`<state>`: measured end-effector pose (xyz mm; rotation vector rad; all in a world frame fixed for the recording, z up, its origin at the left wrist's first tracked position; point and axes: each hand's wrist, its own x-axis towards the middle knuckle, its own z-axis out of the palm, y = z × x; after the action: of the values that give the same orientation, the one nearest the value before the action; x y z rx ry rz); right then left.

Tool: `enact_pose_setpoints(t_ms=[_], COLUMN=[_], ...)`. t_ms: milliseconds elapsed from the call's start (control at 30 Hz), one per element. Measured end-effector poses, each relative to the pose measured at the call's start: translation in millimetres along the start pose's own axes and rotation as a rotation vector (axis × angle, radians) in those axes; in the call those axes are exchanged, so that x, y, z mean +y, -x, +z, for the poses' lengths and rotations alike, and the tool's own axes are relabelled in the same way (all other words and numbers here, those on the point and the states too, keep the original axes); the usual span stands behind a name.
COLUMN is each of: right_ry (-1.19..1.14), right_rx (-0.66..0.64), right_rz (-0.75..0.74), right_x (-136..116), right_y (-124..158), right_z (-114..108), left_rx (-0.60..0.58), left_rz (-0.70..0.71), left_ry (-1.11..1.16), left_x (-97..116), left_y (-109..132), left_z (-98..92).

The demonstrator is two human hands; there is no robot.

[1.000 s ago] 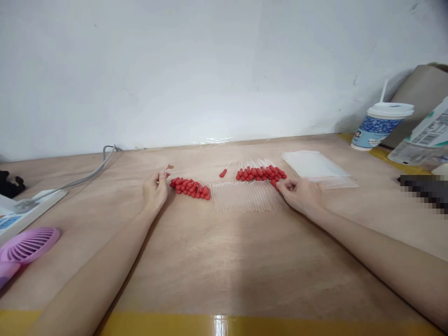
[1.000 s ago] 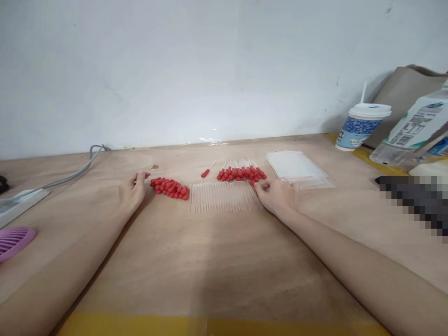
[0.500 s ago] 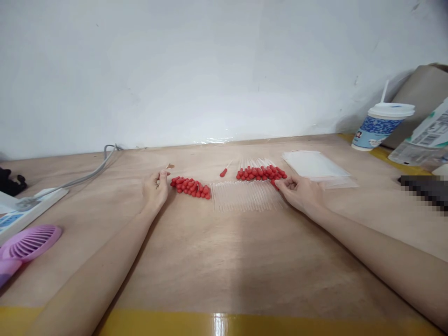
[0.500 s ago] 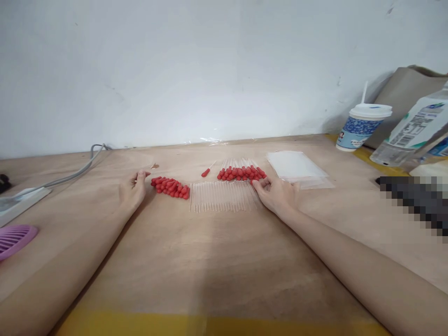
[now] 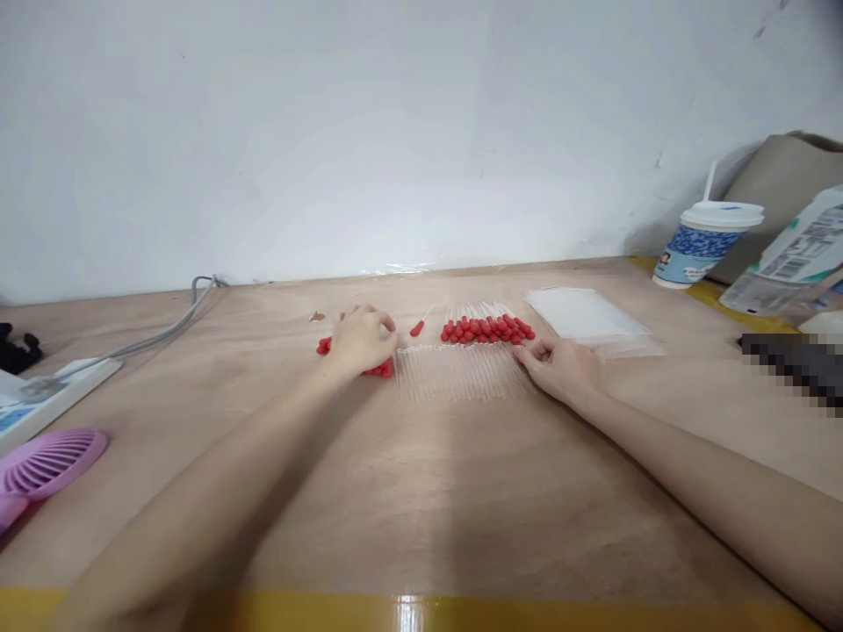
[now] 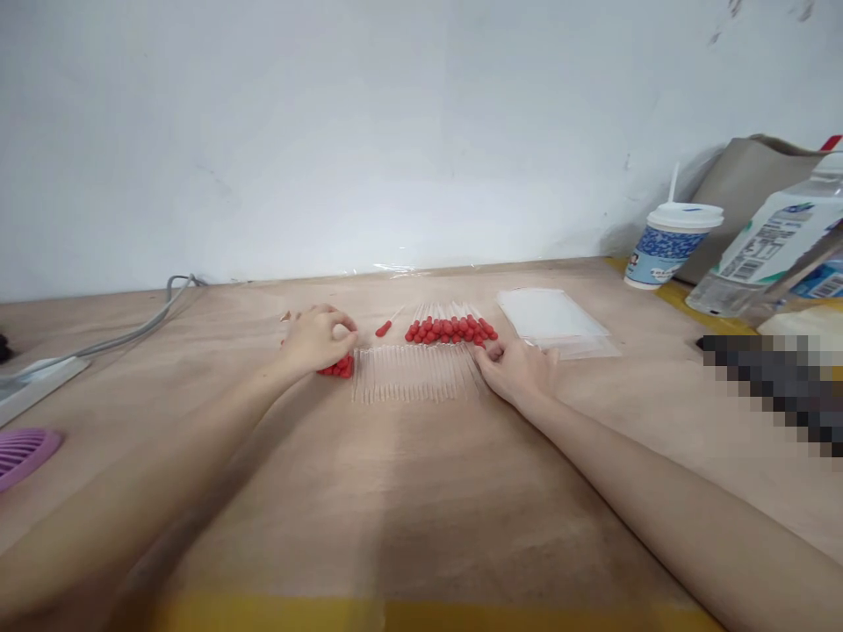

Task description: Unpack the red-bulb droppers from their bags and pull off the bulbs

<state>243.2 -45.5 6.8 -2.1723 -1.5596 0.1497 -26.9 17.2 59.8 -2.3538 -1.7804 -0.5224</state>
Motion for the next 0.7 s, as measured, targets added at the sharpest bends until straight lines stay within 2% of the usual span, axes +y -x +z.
enact_pose_setpoints(t_ms=[67,133,233,333,433,533,567,633,700], right_ry=[-0.015,-0.03,-0.035,-0.034,-0.055,-0.128,-0.167,-0.254,-0.322], right_rx=[0.014,0.037,0.056,0.061,0.059,0.087,0.117,0.222,0.369], right_rz=[0.002,0.005,0.007,0.005,0.01,0.0,-0.016,-0.1,-0.275], right_x=[0,0,0,0,0,4,5,8,9], right_y=[0,0,1,0,-1,-3,-3,-3,0], right_z=[0,1,1,1,1,2,4,7,10], left_rx=[-0.174,-0.281,-0.328,-0.315,-0.222,-0.066,-0.002,0.185,0.274], left_rz=[-0.088,-0.152,-0.195,-0.215,-0.204,-0.14,-0.1,0.07,0.192], left_ry=[-0.005,-0.017,-0.029,-0.031,-0.036,-0.026,-0.007,0.131,0.244], left_x=[14,23,29,30,28,22,19,13,7], left_y=[-17,-31,-46,-50,-43,-22,-11,15,41], left_z=[5.9,13.6,26.3,34.8,32.5,21.9,18.5,14.3,14.3])
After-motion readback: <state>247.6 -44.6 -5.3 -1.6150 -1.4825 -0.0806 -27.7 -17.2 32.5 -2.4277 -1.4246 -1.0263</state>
